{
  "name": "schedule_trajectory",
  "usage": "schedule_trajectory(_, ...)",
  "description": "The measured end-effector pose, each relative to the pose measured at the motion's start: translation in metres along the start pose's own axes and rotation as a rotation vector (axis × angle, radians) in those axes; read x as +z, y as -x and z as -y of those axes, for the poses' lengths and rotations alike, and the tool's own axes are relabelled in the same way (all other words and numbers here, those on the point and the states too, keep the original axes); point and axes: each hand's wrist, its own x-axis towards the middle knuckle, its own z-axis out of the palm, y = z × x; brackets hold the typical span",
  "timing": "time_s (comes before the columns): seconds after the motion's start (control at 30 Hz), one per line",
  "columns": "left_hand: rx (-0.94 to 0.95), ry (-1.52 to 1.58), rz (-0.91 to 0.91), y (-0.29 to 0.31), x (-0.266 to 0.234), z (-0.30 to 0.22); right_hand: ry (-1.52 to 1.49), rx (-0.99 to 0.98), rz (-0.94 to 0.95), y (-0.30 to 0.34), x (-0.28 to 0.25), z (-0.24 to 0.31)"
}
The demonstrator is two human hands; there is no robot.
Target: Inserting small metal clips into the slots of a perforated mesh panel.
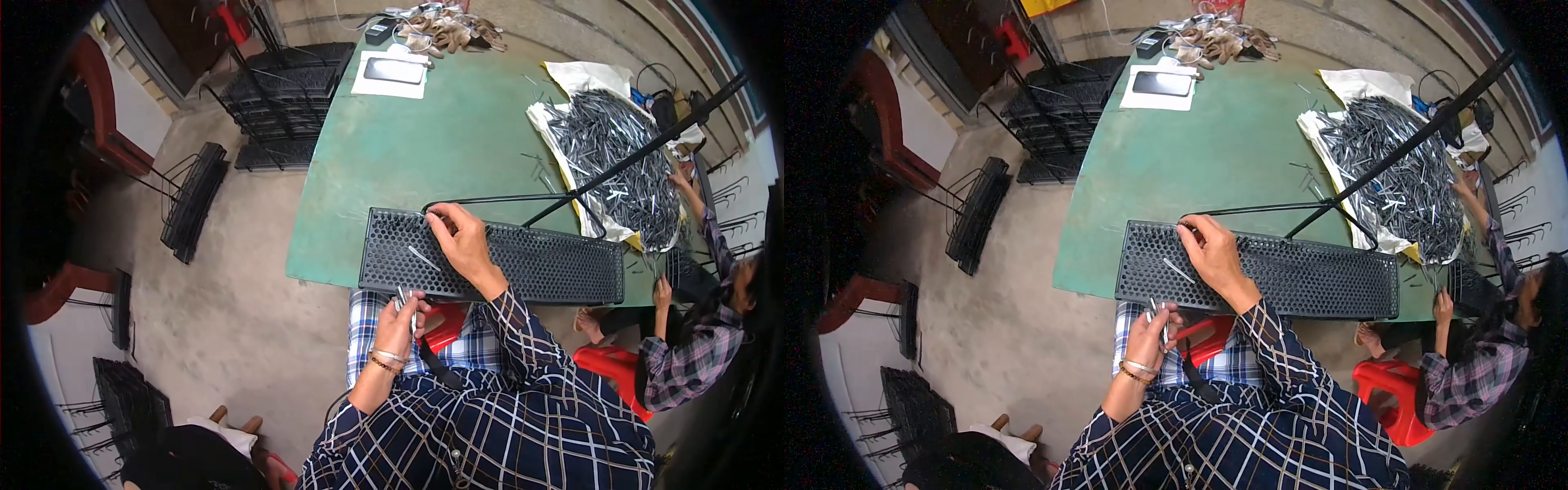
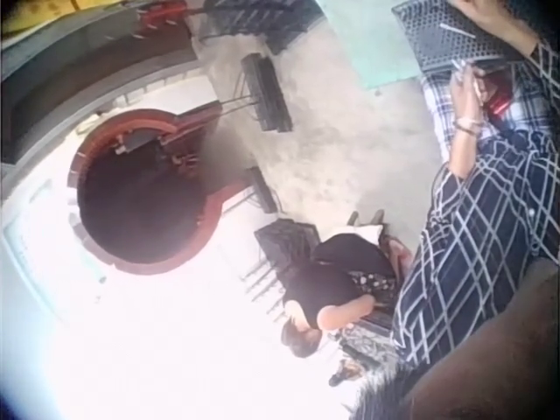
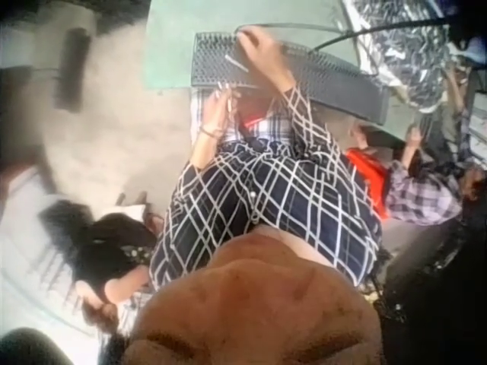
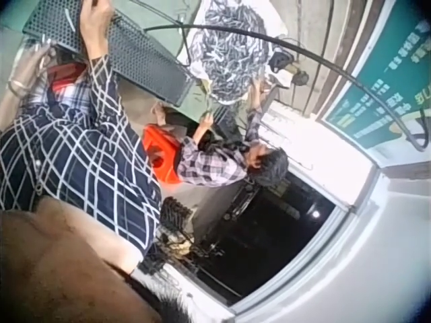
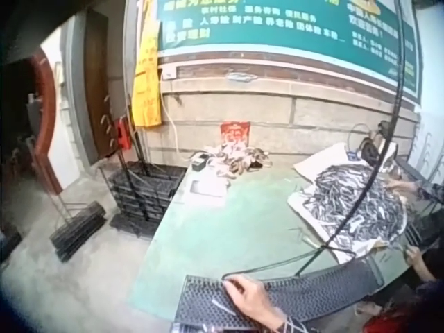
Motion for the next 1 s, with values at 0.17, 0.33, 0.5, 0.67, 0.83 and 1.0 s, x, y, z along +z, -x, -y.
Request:
schedule_trajectory(0.17,-0.001,0.024,0.019,0.000,-0.001,0.000,0.038,-0.013,0.000,0.001,0.000,0.001)
schedule_trajectory(0.33,0.004,0.023,0.028,0.001,-0.001,0.001,0.055,-0.068,0.011,0.005,0.004,-0.004)
schedule_trajectory(0.5,-0.004,-0.007,0.062,0.004,0.001,0.002,0.120,-0.156,0.012,0.007,0.008,-0.011)
schedule_trajectory(0.67,0.003,0.003,0.062,0.007,-0.001,0.003,0.103,-0.112,0.011,0.007,0.009,-0.008)
schedule_trajectory(0.83,0.002,-0.005,0.062,0.008,0.000,0.005,0.171,-0.156,0.017,0.006,0.007,-0.007)
schedule_trajectory(1.0,-0.035,0.021,0.127,0.010,0.002,0.008,0.183,-0.245,0.078,0.004,0.002,-0.006)
